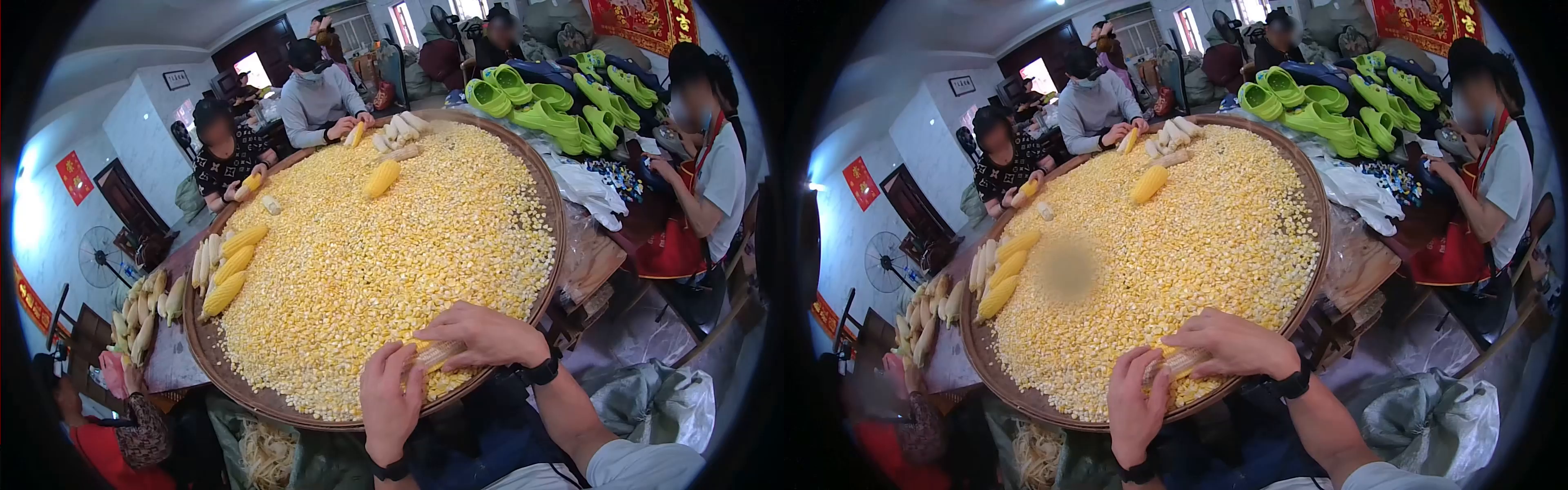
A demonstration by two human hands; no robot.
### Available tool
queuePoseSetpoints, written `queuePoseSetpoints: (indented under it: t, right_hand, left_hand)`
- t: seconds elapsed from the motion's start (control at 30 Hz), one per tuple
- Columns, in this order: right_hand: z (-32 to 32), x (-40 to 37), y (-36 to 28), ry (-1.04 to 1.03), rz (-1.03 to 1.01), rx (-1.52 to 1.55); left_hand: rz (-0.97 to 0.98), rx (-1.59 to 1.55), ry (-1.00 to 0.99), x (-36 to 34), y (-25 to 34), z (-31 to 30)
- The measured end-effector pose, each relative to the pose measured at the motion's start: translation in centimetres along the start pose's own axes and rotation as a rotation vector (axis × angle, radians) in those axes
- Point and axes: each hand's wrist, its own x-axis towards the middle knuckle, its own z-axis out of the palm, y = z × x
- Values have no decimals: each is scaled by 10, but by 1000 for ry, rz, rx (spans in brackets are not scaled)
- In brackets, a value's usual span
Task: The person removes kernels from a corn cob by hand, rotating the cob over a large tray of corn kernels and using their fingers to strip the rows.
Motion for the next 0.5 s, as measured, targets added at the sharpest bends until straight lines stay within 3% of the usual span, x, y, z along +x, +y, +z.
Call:
queuePoseSetpoints:
  t: [0.5]
  right_hand:
    - [1, 2, -2, 6, -10, -2]
  left_hand:
    - [-6, 31, -56, -1, -2, -1]
